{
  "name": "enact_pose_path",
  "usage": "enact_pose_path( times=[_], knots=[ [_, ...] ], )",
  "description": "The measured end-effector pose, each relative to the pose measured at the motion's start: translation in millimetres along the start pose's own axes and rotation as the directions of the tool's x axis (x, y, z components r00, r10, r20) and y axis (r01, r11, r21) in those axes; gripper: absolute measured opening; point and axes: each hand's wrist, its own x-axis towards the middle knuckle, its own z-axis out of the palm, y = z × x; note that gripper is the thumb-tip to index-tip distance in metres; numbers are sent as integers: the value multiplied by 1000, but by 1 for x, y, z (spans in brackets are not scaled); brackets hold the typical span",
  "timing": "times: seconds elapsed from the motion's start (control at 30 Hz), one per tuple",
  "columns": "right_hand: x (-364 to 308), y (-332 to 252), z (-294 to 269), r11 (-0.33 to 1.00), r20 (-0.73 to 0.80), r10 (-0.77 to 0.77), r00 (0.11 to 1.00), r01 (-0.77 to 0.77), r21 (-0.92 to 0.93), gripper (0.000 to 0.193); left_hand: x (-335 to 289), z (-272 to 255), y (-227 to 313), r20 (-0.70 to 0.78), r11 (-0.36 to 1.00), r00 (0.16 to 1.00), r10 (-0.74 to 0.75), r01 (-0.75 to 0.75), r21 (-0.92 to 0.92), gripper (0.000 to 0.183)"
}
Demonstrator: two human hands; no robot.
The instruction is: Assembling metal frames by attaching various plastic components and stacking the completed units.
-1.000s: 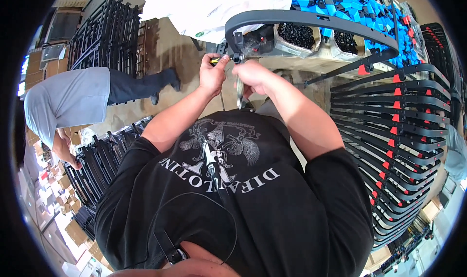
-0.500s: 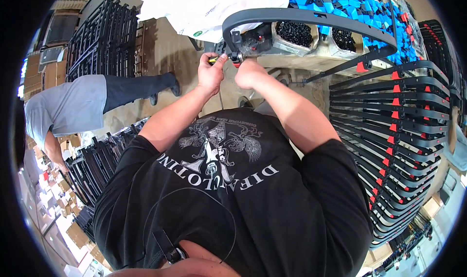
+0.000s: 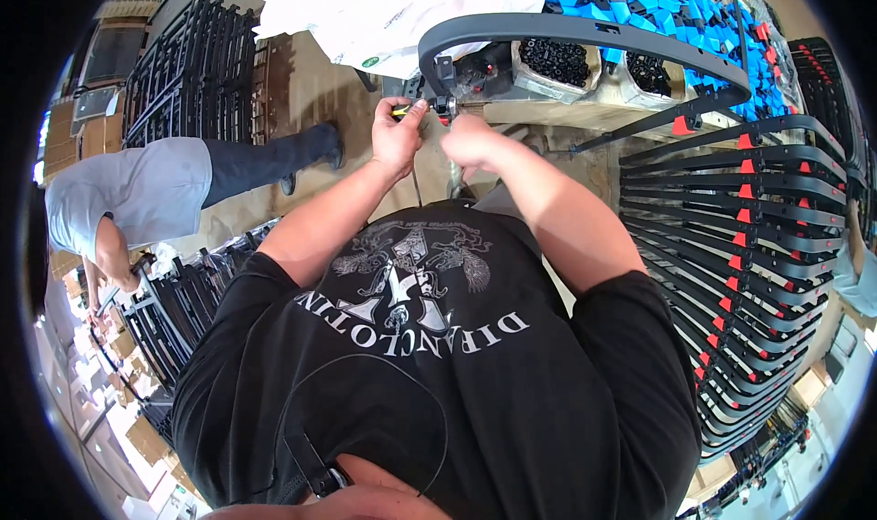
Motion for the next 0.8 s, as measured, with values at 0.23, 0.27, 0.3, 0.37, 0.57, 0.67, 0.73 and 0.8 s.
enact_pose_path(
  times=[0.23,0.27,0.3,0.37,0.57,0.67,0.73,0.8],
  knots=[
    [-24,-17,-6,922,94,33,995,-67,381,32,2,-7,-9,-50,999,998,44,-44,-11,29],
    [-12,-3,-3,938,104,-6,995,-30,346,31,3,-4,-8,-36,999,998,44,-44,-11,29],
    [23,30,4,994,-199,-103,975,93,-58,31,4,2,-4,-7,999,1000,30,-30,25,29],
    [23,17,18,874,-515,-260,817,-28,-485,33,3,-2,-5,-16,998,1000,20,-19,57,29],
    [-8,-3,6,997,-37,0,999,3,78,36,1,-6,-12,-40,996,995,90,-90,-1,29],
    [10,9,21,869,-476,-304,825,36,-494,34,2,-4,-8,-15,1000,1000,-9,10,10,29],
    [-12,-16,7,989,9,98,995,-98,113,33,6,-8,-9,-43,999,999,-34,35,3,29],
    [-34,-22,4,942,26,59,998,-64,330,31,3,-13,-14,-63,1000,998,15,-14,20,29]
  ],
)
